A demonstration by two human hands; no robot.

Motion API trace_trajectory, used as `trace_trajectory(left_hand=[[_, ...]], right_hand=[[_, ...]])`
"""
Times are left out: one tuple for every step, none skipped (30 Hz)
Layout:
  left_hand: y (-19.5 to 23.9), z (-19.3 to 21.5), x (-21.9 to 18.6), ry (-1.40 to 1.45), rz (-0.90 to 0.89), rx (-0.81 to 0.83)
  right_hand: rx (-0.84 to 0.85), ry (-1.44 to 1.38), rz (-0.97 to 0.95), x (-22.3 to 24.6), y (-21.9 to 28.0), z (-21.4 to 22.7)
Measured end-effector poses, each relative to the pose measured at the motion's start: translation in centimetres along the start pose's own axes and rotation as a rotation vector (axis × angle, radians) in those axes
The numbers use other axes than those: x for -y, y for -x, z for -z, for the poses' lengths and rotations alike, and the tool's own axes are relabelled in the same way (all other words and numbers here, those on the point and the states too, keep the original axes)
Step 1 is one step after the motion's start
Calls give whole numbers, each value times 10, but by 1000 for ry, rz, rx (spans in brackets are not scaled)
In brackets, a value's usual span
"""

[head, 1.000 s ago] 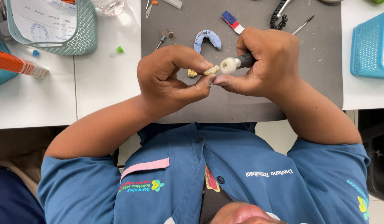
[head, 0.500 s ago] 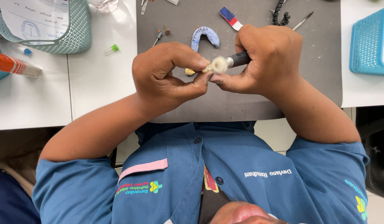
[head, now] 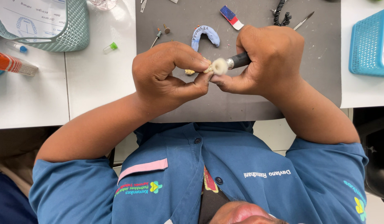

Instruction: The person uses a rotary polishing tool with a white buffing head to smooth and polish a small yellowish dental prosthesis held in the left hand. The person rotates the prosthesis to access different surfaces, then briefly sets it down and swaps the buffing head for a smaller abrasive tip before continuing to polish the same prosthesis.

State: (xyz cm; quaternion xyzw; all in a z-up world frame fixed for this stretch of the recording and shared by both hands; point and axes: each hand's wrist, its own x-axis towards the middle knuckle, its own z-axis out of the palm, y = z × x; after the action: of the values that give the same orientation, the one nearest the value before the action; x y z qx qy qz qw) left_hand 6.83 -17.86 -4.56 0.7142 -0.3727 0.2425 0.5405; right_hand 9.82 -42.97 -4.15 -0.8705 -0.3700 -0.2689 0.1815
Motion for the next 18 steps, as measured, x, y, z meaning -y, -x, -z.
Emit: trace_trajectory(left_hand=[[0,0,0,6,1,2],[0,0,0,7,3,-3],[1,0,0,9,6,-5],[1,0,0,12,8,-8],[1,0,0,19,11,-4],[1,0,1,26,14,-1],[1,0,1,32,18,3],[1,0,1,31,16,3],[1,0,0,29,13,3],[1,0,0,26,11,3],[1,0,-1,29,15,3],[1,0,-2,31,19,3],[1,0,-2,32,21,3],[1,0,-2,37,23,2],[1,0,-2,41,25,3],[1,0,-1,45,26,4],[2,0,0,40,27,3],[2,1,1,36,27,3]], right_hand=[[-8,6,3,0,0,0],[-16,13,7,0,0,0],[-24,20,8,0,0,0],[-28,19,11,0,0,0],[-30,19,14,0,0,0],[-33,19,17,0,-1,0],[-28,16,19,0,-1,-1],[-24,13,20,0,-1,-2],[-20,8,22,0,-2,-2],[-26,17,22,0,-3,-2],[-33,27,19,0,-2,0],[-39,37,16,0,-2,0],[-35,30,17,0,-2,1],[-32,23,17,1,-1,1],[-29,15,17,2,0,1],[-34,22,19,2,0,0],[-40,29,21,2,0,0],[-46,35,23,1,-1,0]])
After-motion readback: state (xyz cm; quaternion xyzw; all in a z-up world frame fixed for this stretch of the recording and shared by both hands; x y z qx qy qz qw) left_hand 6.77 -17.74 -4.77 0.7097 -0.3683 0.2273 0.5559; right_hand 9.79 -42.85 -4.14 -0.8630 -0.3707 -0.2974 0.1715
